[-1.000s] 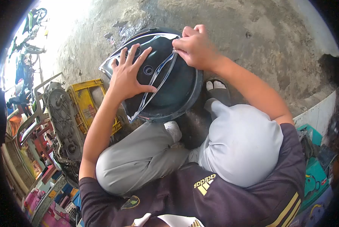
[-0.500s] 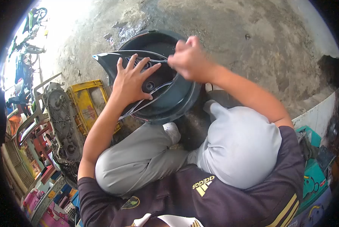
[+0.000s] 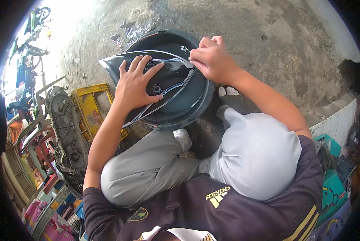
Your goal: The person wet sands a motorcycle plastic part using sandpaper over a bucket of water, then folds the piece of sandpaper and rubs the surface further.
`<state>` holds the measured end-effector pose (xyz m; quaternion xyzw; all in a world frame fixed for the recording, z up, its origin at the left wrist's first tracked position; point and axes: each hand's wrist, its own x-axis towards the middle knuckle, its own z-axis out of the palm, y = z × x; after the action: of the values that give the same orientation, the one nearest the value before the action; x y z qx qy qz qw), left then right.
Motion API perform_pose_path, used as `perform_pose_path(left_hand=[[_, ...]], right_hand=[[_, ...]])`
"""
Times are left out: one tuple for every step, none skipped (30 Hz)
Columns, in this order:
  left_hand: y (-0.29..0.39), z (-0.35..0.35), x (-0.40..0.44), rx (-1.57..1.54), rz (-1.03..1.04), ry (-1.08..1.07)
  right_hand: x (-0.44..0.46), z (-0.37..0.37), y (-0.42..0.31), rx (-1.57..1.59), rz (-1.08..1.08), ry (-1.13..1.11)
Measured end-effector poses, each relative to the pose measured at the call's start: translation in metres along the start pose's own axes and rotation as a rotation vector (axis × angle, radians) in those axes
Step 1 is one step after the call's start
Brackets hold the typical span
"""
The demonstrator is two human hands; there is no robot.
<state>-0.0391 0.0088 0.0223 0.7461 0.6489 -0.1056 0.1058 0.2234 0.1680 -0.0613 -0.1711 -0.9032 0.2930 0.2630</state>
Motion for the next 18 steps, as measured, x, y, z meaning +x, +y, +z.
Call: perform_pose_path(left_hand=[[-0.002, 0.000, -0.001, -0.034, 0.010, 0.034], [-0.005, -0.001, -0.002, -0.033, 0.010, 0.034], [-0.009, -0.002, -0.004, -0.090, 0.012, 0.091], [-0.012, -0.003, -0.005, -0.149, 0.013, 0.148], [-0.014, -0.004, -0.006, -0.187, 0.000, 0.186], [-0.016, -0.006, -0.006, -0.188, 0.001, 0.186], [-0.018, -0.008, -0.005, -0.265, -0.014, 0.224], [-0.019, -0.010, -0.005, -0.341, -0.028, 0.263], [-0.019, -0.012, -0.003, -0.350, -0.029, 0.285], [-0.017, -0.013, -0.001, -0.351, -0.028, 0.286], [-0.016, -0.014, 0.002, -0.332, 0.001, 0.303], [-0.013, -0.015, 0.005, -0.315, 0.030, 0.320], [-0.008, -0.015, 0.010, -0.292, 0.048, 0.322], [-0.004, -0.014, 0.014, -0.301, 0.049, 0.325], [0.000, -0.013, 0.018, -0.275, 0.048, 0.312], [0.002, -0.012, 0.022, -0.248, 0.048, 0.301], [0.002, -0.007, 0.026, -0.237, 0.044, 0.265], [0.004, -0.003, 0.028, -0.241, 0.046, 0.269]], right_hand=[[0.000, -0.002, 0.000, 0.000, 0.000, 0.001], [0.001, -0.006, -0.002, 0.023, 0.029, 0.055], [0.002, -0.009, -0.003, 0.046, 0.057, 0.108], [0.004, -0.013, -0.006, 0.046, 0.057, 0.107], [0.005, -0.018, -0.008, 0.074, 0.109, 0.137], [0.007, -0.023, -0.011, 0.102, 0.162, 0.167], [0.009, -0.027, -0.014, 0.101, 0.163, 0.166], [0.012, -0.030, -0.017, 0.217, 0.229, 0.245], [0.014, -0.033, -0.019, 0.333, 0.294, 0.323], [0.014, -0.038, -0.018, 0.331, 0.295, 0.322], [0.011, -0.044, -0.014, 0.267, 0.309, 0.261], [0.007, -0.050, -0.010, 0.202, 0.325, 0.199], [0.004, -0.053, -0.007, 0.196, 0.327, 0.194], [0.001, -0.057, -0.004, 0.180, 0.318, 0.177], [-0.001, -0.060, -0.003, 0.165, 0.308, 0.160], [-0.003, -0.060, -0.002, 0.158, 0.308, 0.157], [-0.006, -0.058, -0.002, 0.168, 0.355, 0.136], [-0.009, -0.057, -0.002, 0.177, 0.400, 0.117]])
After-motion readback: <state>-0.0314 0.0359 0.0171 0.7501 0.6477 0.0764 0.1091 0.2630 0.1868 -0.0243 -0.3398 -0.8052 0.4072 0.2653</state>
